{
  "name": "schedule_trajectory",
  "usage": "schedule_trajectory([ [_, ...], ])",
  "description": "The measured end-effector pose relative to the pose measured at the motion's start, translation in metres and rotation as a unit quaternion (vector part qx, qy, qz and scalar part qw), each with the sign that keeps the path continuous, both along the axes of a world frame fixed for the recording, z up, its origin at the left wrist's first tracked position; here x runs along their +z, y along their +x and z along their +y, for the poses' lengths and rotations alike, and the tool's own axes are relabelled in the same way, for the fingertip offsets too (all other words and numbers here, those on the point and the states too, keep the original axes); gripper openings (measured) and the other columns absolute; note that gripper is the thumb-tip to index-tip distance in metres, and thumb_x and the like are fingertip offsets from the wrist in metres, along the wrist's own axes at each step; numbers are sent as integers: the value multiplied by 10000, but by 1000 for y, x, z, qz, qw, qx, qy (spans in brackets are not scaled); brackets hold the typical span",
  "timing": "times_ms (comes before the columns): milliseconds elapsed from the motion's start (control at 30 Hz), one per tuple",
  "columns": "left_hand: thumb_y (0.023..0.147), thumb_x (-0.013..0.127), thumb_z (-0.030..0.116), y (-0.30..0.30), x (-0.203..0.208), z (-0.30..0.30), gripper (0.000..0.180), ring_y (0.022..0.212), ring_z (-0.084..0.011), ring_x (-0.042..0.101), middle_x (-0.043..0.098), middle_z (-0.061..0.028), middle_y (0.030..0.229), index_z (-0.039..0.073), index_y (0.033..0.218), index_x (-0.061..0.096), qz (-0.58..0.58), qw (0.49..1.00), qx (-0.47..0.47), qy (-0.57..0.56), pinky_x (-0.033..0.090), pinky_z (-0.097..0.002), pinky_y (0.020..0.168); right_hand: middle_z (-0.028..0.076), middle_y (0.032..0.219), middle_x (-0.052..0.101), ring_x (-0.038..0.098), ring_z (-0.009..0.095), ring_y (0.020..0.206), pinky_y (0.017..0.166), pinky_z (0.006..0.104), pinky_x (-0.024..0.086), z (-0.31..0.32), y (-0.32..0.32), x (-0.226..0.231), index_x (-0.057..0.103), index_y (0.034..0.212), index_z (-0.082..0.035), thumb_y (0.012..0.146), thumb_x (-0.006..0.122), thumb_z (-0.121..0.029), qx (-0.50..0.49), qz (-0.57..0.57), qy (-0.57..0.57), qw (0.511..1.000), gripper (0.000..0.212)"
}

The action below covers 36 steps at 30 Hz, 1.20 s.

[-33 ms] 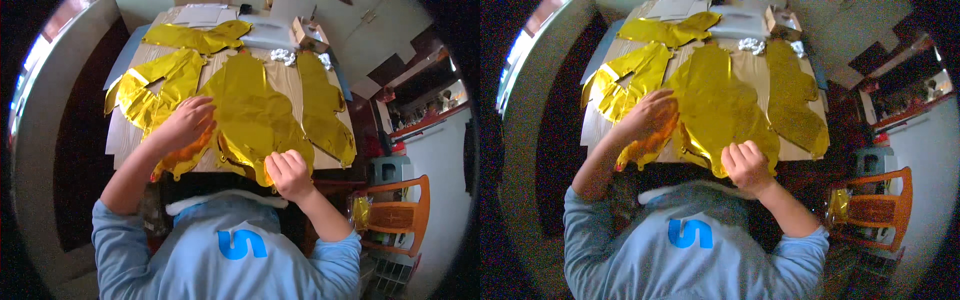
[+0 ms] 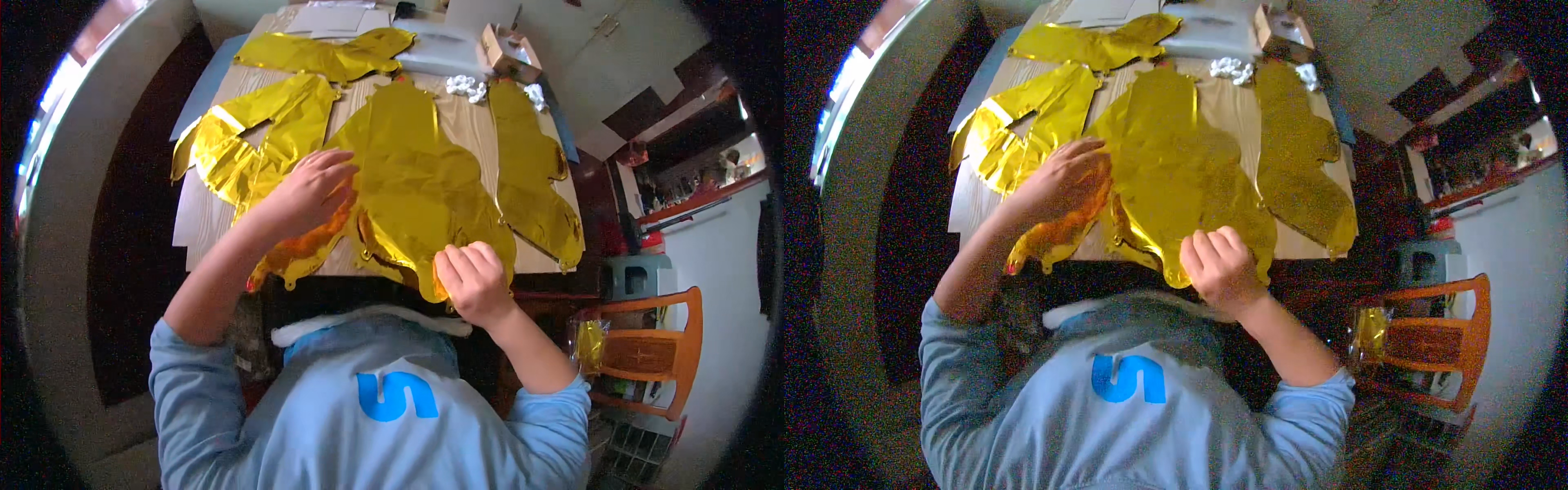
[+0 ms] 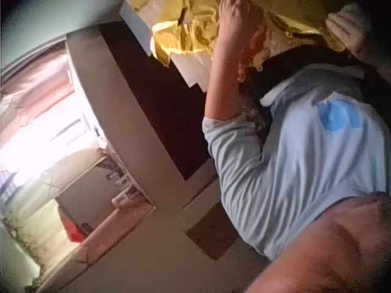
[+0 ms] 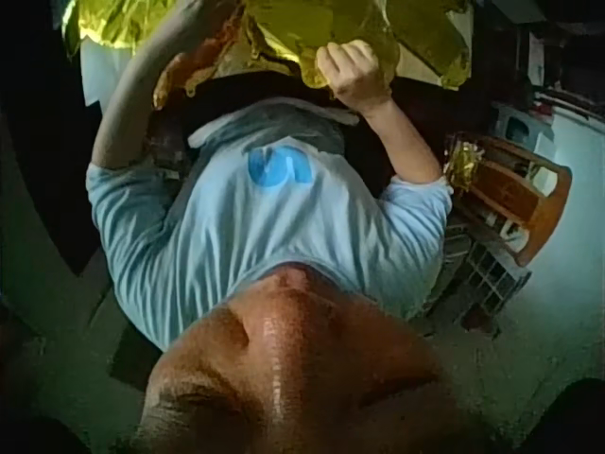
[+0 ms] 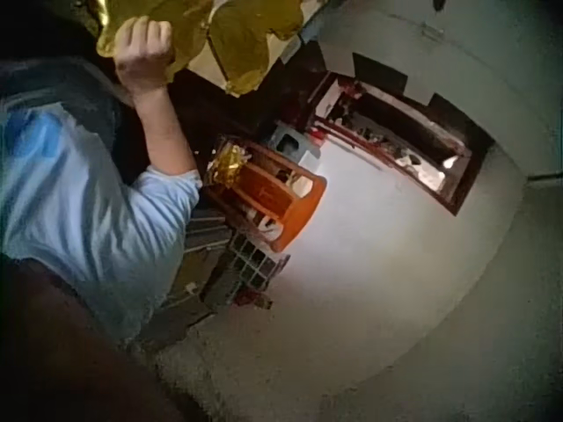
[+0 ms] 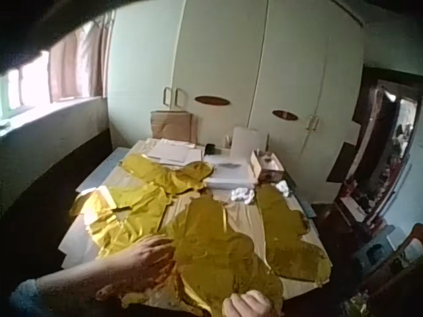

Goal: Folding and packaging gold-colored metallic foil decorations around cardboard inserts.

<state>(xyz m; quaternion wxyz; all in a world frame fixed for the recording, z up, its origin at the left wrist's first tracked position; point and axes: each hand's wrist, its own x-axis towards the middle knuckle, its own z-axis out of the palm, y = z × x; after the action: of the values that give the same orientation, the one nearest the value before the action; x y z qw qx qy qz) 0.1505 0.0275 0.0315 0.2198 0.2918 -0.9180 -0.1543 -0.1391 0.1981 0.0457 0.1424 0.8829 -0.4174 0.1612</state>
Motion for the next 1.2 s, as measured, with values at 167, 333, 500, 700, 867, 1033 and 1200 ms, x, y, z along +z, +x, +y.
schedule_trajectory([
  [167, 901, 638, 278, -27, -11, 5, 374, 1279, -353, 492, 544, -202, 1347, 39, 1189, 621, -11, 998, -37, -40, 344, -479, 1115, 145, 971, 664, 639, 267, 856, 808, 404, 512, 2, 3, -17, 667, 991, 19, 796, 622, -114, 9, -11, -3, 1000, 240],
  [333, 849, 678, 320, -26, -28, 6, 433, 1281, -327, 489, 553, -173, 1312, 63, 1192, 618, -50, 996, -64, -44, 327, -482, 1126, 146, 1021, 660, 631, 267, 897, 831, 406, 510, 5, 7, -19, 671, 997, 14, 803, 619, -111, 19, 1, 8, 1000, 236],
  [500, 839, 687, 320, -21, -26, 14, 458, 1292, -324, 475, 544, -166, 1302, 58, 1205, 603, -59, 996, -49, -44, 322, -488, 1131, 140, 954, 653, 624, 263, 865, 841, 411, 505, 6, 10, -20, 657, 958, 13, 787, 606, -129, 27, -14, -15, 999, 228],
  [700, 840, 690, 304, -20, -23, 21, 459, 1301, -331, 466, 545, -158, 1296, 57, 1215, 594, -52, 996, -38, -57, 311, -502, 1140, 152, 959, 655, 619, 267, 863, 848, 423, 498, 10, 9, -23, 658, 968, 19, 784, 594, -133, 27, -22, -15, 999, 247],
  [867, 847, 697, 305, -23, -17, 16, 429, 1281, -341, 479, 563, -159, 1259, 58, 1184, 602, -63, 994, -36, -83, 327, -508, 1122, 149, 1003, 653, 614, 277, 874, 821, 424, 487, 18, 6, -9, 669, 1004, 10, 762, 622, -189, 13, -42, 4, 999, 317],
  [1033, 866, 698, 323, -45, -18, 11, 435, 1239, -364, 504, 560, -179, 1247, 35, 1174, 592, 12, 993, -34, -111, 348, -501, 1105, 102, 891, 647, 617, 267, 730, 696, 396, 484, 80, -19, -3, 659, 870, -40, 775, 662, -314, -81, -175, 147, 970, 291],
  [1200, 856, 698, 288, -69, -30, 11, 476, 1241, -395, 492, 530, -207, 1280, 30, 1231, 558, 53, 986, -101, -123, 357, -496, 1101, 78, 879, 681, 655, 219, 706, 653, 372, 493, 115, -25, -76, 656, 959, -53, 966, 565, -415, -317, -600, 421, 602, 373],
])
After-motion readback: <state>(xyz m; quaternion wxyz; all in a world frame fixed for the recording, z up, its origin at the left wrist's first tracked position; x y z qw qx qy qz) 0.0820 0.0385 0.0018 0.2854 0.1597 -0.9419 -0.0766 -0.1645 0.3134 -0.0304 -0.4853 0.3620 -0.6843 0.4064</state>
